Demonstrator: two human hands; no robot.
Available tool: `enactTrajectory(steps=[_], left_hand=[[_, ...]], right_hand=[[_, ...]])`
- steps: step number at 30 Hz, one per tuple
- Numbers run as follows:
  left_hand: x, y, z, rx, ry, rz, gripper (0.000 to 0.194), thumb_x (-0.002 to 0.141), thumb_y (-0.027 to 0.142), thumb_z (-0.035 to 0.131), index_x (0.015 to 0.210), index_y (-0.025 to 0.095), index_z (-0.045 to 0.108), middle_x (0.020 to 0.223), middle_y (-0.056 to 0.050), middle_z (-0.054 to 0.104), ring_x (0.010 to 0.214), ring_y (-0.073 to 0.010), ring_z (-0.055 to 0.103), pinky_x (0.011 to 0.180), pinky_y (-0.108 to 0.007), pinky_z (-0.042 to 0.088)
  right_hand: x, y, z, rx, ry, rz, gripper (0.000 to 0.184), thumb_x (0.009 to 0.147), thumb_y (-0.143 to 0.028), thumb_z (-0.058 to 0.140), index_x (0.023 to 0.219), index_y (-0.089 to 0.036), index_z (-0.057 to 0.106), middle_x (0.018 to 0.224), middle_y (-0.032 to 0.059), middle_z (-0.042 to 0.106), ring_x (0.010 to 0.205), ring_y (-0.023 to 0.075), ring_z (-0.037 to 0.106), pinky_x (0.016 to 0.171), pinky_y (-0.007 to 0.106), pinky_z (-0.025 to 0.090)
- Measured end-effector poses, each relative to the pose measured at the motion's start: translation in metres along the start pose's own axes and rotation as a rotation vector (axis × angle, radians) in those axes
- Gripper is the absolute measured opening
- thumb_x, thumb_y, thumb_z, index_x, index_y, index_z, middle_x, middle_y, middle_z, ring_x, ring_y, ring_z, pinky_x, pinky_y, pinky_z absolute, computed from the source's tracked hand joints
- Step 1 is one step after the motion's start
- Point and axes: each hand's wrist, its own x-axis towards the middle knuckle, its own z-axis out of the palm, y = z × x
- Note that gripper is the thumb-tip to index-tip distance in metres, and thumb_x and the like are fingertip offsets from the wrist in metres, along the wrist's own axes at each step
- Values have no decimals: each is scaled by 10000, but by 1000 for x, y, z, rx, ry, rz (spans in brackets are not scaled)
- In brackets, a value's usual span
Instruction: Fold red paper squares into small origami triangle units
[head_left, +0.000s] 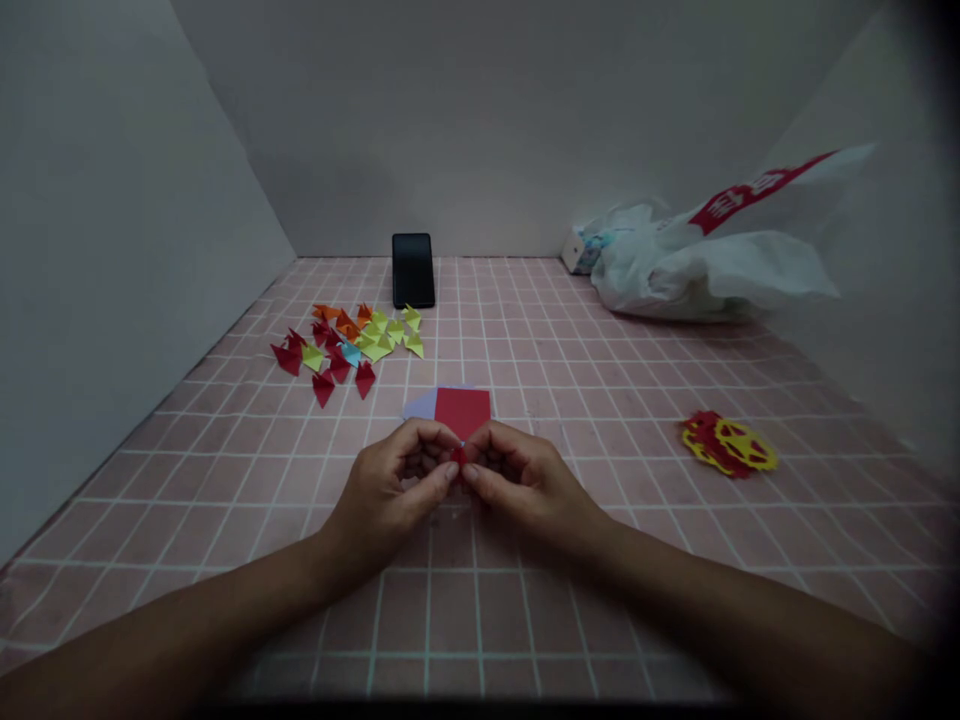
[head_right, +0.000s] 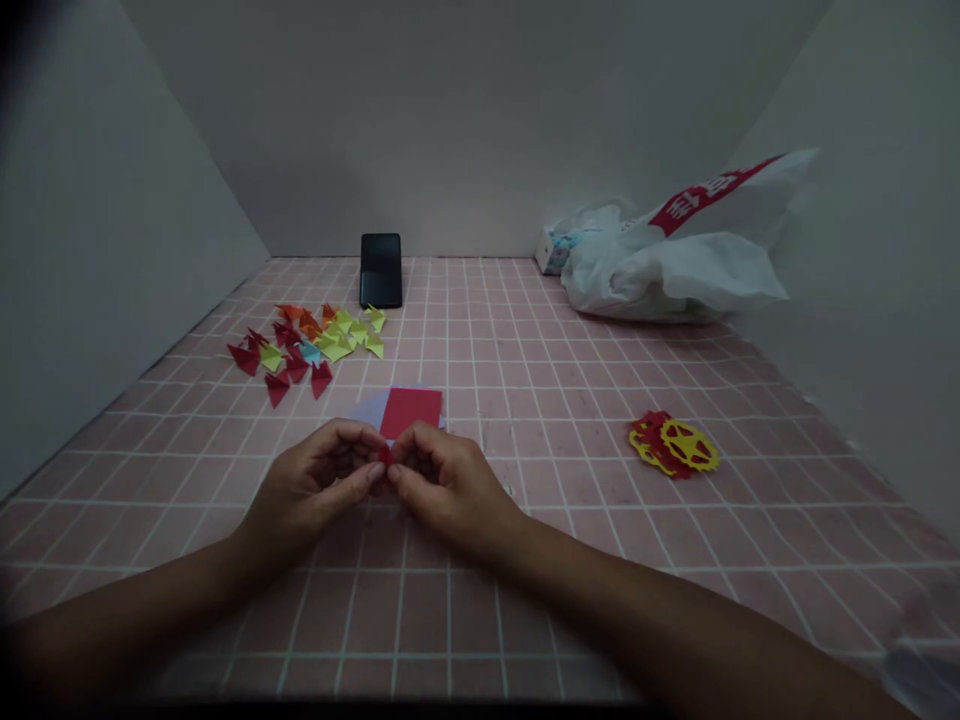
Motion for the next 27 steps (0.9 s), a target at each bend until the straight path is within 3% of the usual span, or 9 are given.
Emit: enactTrajectory(steps=[27], left_hand=[[2,8,-1,-105,-74,-68,35,809,203,593,827,173,598,746,-7,604,662,-133,588,631,-266,523]], right_hand=[[-2,-1,0,61,-45,21,71,833,-192,557,762,-189,555,660,-25,555,600,109,506,568,242,399]])
